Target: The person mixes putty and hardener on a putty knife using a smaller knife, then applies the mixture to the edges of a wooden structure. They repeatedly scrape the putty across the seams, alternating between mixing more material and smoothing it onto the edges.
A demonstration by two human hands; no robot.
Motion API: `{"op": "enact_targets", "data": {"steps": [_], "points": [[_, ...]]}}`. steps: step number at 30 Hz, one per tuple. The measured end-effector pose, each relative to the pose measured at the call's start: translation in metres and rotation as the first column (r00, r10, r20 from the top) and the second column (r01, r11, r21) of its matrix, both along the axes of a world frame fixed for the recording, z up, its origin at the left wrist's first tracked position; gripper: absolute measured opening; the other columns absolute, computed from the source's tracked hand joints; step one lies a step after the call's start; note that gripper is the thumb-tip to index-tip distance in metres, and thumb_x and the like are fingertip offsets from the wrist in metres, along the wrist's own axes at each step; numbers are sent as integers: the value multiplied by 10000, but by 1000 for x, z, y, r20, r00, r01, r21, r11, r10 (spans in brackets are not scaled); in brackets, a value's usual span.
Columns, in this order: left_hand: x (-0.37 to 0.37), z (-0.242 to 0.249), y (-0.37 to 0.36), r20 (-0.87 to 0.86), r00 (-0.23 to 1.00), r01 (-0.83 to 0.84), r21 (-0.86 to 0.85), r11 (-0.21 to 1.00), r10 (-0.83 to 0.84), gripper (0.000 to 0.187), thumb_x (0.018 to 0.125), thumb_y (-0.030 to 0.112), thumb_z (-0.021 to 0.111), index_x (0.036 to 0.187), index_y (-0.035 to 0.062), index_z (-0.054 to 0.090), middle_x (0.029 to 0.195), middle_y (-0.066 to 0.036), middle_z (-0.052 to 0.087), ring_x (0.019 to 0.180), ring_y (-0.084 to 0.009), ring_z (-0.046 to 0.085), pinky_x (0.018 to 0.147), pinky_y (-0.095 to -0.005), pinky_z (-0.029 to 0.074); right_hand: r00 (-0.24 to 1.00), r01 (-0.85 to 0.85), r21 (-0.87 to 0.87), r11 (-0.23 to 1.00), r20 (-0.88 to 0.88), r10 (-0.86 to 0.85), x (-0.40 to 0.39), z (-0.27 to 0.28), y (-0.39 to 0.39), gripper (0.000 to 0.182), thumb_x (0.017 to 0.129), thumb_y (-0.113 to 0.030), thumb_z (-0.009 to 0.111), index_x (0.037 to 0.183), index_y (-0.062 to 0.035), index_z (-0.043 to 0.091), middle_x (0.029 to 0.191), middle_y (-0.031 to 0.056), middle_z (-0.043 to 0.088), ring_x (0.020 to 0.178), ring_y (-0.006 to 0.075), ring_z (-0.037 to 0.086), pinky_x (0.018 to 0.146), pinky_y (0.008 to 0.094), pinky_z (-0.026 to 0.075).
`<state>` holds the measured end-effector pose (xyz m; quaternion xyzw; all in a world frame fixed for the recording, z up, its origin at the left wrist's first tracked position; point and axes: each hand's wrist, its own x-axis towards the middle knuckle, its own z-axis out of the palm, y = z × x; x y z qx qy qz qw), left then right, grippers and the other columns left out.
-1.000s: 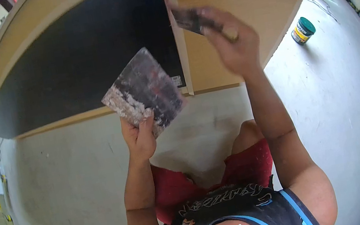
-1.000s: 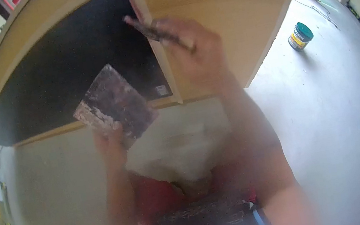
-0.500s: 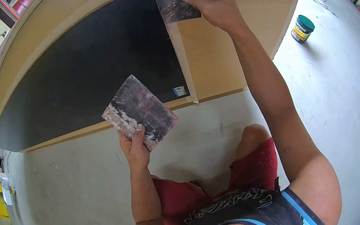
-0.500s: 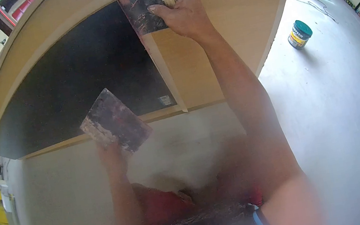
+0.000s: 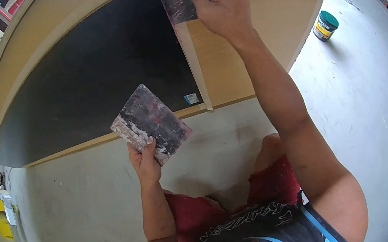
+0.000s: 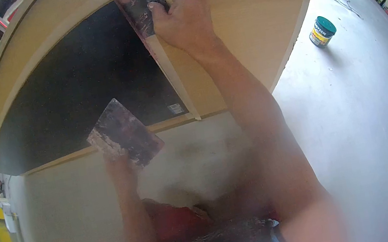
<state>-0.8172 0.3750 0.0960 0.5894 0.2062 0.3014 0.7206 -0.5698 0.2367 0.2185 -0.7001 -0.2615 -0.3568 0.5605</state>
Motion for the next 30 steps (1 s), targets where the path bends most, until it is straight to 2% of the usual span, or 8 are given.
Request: {"op": "enact_targets", "data": {"steps": [5,9,11,15,17,21,27,30], "points": [[-3,-3,2,-43,999,4,-9,1000,-5,394,833,1,535,1210,20,421,1113,-60,534,995,-139,521,896,-292,404,969,124,-9,992,216,-119,-17,-3,1,260,715,-141,630,945,-22,601,595,161,585,567,314,611,551,378,486],[-5,-5,3,7,1000,-2,-31,1000,3,401,833,4,536,1216,17,417,1115,-61,534,996,-141,522,896,-293,404,973,157,67,985,163,-166,-26,0,-14,264,714,-132,634,950,-18,597,624,162,604,584,304,623,572,369,494],[-4,-2,2,-105,994,-1,-9,1000,0,403,836,8,537,1220,14,413,1118,-60,530,1001,-142,519,901,-294,401,999,-51,141,989,11,50,-21,-4,-18,282,715,-138,640,963,-11,602,680,170,633,631,284,645,602,336,502],[-5,-26,13,-42,998,61,129,990,-57,409,835,5,534,1224,11,407,1121,-62,527,1008,-143,513,904,-293,396,986,-135,140,981,-78,146,0,-15,-20,322,704,-164,665,973,1,605,754,175,653,680,249,654,638,298,500],[-2,-1,-2,-118,993,-6,0,1000,6,412,835,2,532,1227,10,405,1124,-63,525,1013,-141,509,906,-291,393,943,-270,186,945,-147,298,2,-16,-20,355,691,-188,686,975,10,608,791,174,656,702,230,647,658,293,498],[-5,-28,14,-81,995,72,122,990,-62,404,836,3,533,1220,9,409,1121,-62,526,1008,-138,509,903,-291,394,950,-254,126,959,-153,272,14,-20,-16,376,686,-202,696,981,12,607,808,170,656,710,208,637,677,301,497],[3,-12,-1,-35,998,45,-32,998,-46,389,833,-1,534,1204,17,422,1113,-58,529,1004,-134,513,898,-287,397,992,-122,1,993,-43,122,4,-1,-4,327,700,-175,672,963,3,595,795,173,646,760,271,647,683,340,499],[6,-16,0,-188,982,9,35,999,-2,397,825,-11,520,1209,19,421,1113,-61,529,997,-139,522,892,-294,410,959,31,18,999,282,-35,-26,-6,-9,268,715,-158,650,934,-14,591,782,174,629,736,309,636,662,370,496]]}}
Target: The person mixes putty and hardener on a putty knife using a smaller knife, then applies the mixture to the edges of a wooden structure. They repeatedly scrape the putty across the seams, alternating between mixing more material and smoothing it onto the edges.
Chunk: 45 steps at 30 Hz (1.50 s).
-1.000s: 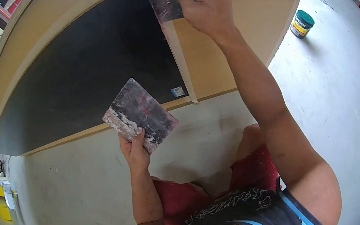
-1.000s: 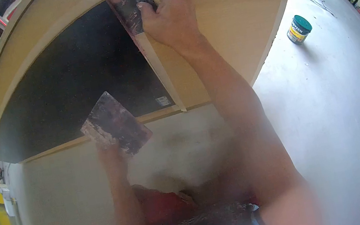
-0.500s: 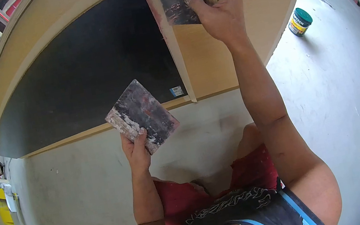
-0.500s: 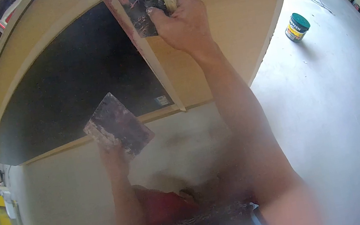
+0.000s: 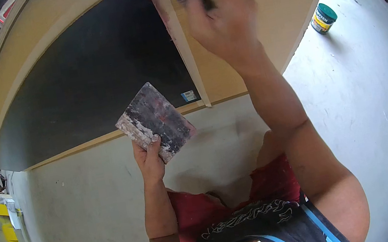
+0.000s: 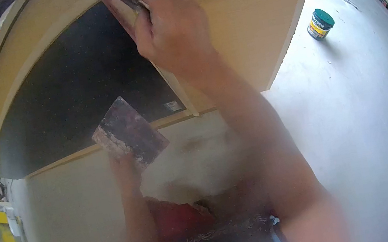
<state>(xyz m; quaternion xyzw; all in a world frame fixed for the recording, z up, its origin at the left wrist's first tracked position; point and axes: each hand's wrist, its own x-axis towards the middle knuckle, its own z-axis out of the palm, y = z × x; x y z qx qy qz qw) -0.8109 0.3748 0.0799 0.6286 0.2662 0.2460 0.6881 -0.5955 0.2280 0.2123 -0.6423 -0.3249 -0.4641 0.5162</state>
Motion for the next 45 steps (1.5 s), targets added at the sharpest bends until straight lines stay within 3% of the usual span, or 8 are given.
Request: {"op": "enact_targets", "data": {"steps": [2,5,11,15,18,23,36,45], "points": [[2,-9,4,114,991,68,-24,997,-65,418,814,-9,509,1220,17,415,1121,-80,533,1012,-163,533,899,-315,424,996,-36,131,991,-74,46,-26,-7,-20,290,713,-93,702,957,1,577,773,38,627,721,79,584,635,236,475],[9,2,-4,362,929,232,-400,887,-80,462,801,7,490,1252,10,391,1141,-119,535,1042,-225,547,907,-363,451,396,-638,309,705,-654,644,-51,-35,-53,289,702,-68,709,954,-8,582,800,26,620,721,81,572,635,227,462],[4,0,-10,492,858,321,-290,901,-147,538,806,62,478,1318,10,323,1209,-160,504,1059,-285,550,892,-401,482,50,-727,381,571,-800,598,-46,-88,-64,267,723,-28,688,966,3,582,845,37,618,730,87,565,652,229,462],[-10,0,18,701,614,696,-263,668,-364,576,806,110,490,1341,15,298,1268,-161,462,1065,-291,547,888,-417,486,319,-578,339,742,-744,588,-41,-77,-65,268,737,-35,670,986,15,584,848,40,624,736,105,577,657,237,468],[-9,25,-2,561,823,301,-289,909,-94,488,815,249,553,1244,55,423,1087,-87,562,841,-202,605,605,-318,528,418,-457,554,696,-557,718,-37,-60,-51,258,764,-45,635,1010,19,592,855,52,644,748,114,591,672,249,479],[-27,-2,12,412,906,97,-429,898,99,497,816,208,539,1273,70,402,1169,-84,526,981,-224,559,776,-365,492,933,-296,165,941,-160,322,-28,-33,-12,220,748,-84,574,951,-11,615,776,174,613,730,361,571,665,416,476],[-42,-17,27,398,914,83,-369,926,77,454,830,155,503,1265,78,401,1154,-93,546,988,-241,583,731,-367,540,983,-135,-26,991,-129,130,-11,-23,21,244,710,-57,569,942,-32,638,712,180,609,684,351,578,642,425,485],[-38,-16,27,387,918,93,-408,908,80,443,828,147,490,1254,69,398,1127,-98,546,960,-241,590,714,-368,540,645,-496,386,778,-435,628,37,-5,-16,197,777,2,593,970,14,630,794,63,661,637,109,588,594,241,482]]}}
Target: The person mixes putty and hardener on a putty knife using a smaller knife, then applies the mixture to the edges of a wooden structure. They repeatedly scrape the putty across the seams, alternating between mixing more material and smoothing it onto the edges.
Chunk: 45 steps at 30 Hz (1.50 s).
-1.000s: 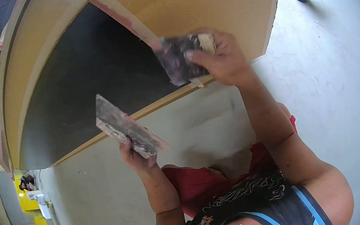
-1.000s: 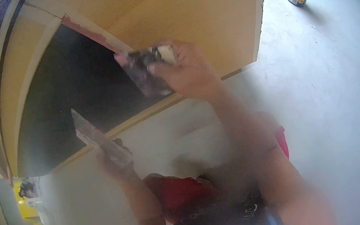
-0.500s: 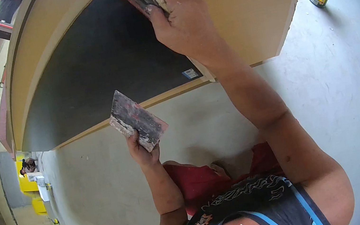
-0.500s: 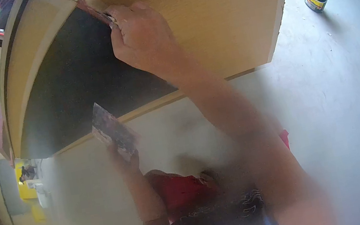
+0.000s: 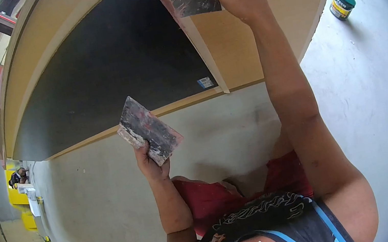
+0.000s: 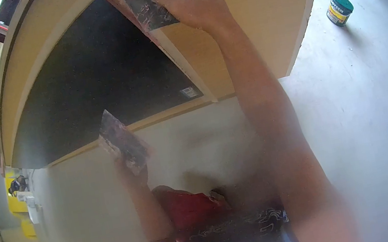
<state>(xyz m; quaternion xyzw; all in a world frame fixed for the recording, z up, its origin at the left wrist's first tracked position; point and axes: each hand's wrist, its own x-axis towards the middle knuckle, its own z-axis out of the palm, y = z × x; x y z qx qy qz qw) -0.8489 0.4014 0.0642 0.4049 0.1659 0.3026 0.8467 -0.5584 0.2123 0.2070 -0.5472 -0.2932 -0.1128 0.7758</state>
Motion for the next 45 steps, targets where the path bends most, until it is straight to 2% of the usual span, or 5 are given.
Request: {"op": "enact_targets", "data": {"steps": [15,23,33,42,45], "points": [[0,-7,7,28,999,17,-19,1000,-16,475,815,129,516,1266,54,386,1168,-109,525,1049,-259,547,869,-414,481,973,9,0,1000,231,-8,1,2,23,130,784,-36,603,904,14,605,742,47,628,663,122,589,593,270,472],[11,-1,0,54,997,55,-18,998,-54,469,814,102,494,1267,53,382,1153,-115,533,965,-261,592,719,-387,543,534,717,-5,697,647,-544,-43,16,-1,189,804,-48,572,971,36,596,804,160,643,677,204,629,617,299,488],[13,-3,-1,67,995,79,-25,997,-77,498,795,45,483,1279,38,368,1171,-126,521,1054,-264,546,877,-412,483,981,123,-59,991,160,-112,-24,27,16,172,792,-1,564,954,47,601,797,90,655,703,109,606,612,256,488],[4,-13,2,11,998,55,-41,998,-55,513,791,30,480,1291,38,363,1185,-127,516,1061,-262,542,916,-427,458,436,768,163,619,574,-693,-53,25,-18,282,776,-112,614,1046,-30,607,861,190,653,794,297,656,712,376,508],[9,-3,-9,32,993,121,-110,987,-118,509,788,24,477,1286,32,370,1183,-129,521,1061,-262,543,914,-417,457,987,147,46,988,-76,-143,-96,-9,-39,284,732,-68,700,989,14,609,829,68,659,739,133,622,675,282,508]]}}
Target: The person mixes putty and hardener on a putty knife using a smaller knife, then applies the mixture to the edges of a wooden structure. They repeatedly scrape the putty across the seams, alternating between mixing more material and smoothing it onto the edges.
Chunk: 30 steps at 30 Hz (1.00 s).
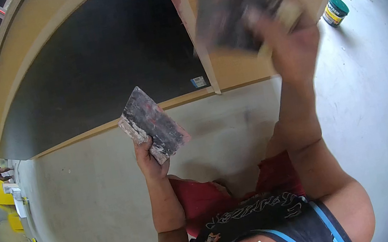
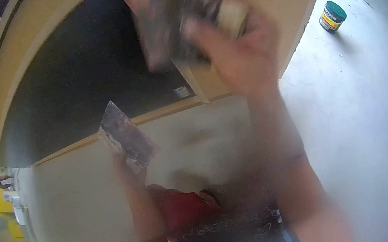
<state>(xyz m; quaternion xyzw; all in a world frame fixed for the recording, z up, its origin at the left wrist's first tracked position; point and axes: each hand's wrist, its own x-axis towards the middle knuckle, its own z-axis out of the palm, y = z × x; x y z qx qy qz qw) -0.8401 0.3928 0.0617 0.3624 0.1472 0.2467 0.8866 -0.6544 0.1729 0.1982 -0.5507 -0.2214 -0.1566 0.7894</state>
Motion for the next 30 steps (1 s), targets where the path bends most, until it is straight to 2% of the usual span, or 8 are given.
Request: {"op": "enact_targets", "data": {"steps": [2,5,9,19,22,25,27,30], "points": [[5,6,-10,-50,999,4,-30,1000,-5,509,786,22,477,1284,30,372,1180,-130,525,1061,-262,543,912,-410,458,873,-422,20,906,-259,413,-13,-37,3,303,698,-30,717,977,13,605,846,65,648,740,129,616,673,264,503],[5,6,-22,-68,997,34,-27,999,-36,513,780,25,482,1282,26,374,1171,-133,532,1059,-263,545,909,-398,459,701,-660,-166,732,-486,522,-20,-88,21,303,668,0,719,951,7,611,839,60,642,715,118,608,670,249,498],[3,7,-18,-25,995,94,157,983,-92,511,771,30,488,1271,17,382,1149,-135,540,1039,-268,555,901,-394,465,683,-657,-181,732,-555,476,-20,-106,14,296,687,12,697,969,21,605,852,61,645,730,122,613,672,252,500],[-15,15,-10,28,998,-56,0,998,56,379,823,220,497,1118,-18,494,965,-124,590,877,-226,600,701,-335,513,898,-165,214,963,-371,236,5,-127,8,228,810,-17,625,1033,25,597,899,47,645,786,101,605,715,233,502],[-14,8,-7,-65,971,-209,220,953,228,373,846,204,462,1140,-25,478,998,-121,590,884,-226,597,717,-315,503,893,-200,46,979,-402,202,0,-147,13,226,799,-92,651,1005,-5,624,836,47,649,764,73,581,684,246,486],[-26,1,15,22,995,-100,57,993,99,390,824,141,503,1205,62,474,1116,-85,580,950,-225,603,694,-359,545,865,-389,-195,900,-413,284,-10,-189,16,267,815,-222,644,1002,-32,634,836,107,662,757,144,623,695,302,497],[-31,1,22,-65,978,-184,199,963,200,379,824,142,512,1195,70,483,1105,-81,587,938,-220,607,679,-350,544,924,-364,-756,544,-365,112,-21,-209,20,194,778,-95,568,956,-75,645,842,146,660,749,283,637,710,361,498],[-40,5,39,-117,952,-224,366,903,284,360,825,146,530,1178,83,497,1080,-72,600,909,-210,617,661,-349,543,949,-306,-898,315,-262,174,-39,-232,29,227,746,-69,515,928,-107,646,868,192,626,801,364,606,748,417,487]]}}
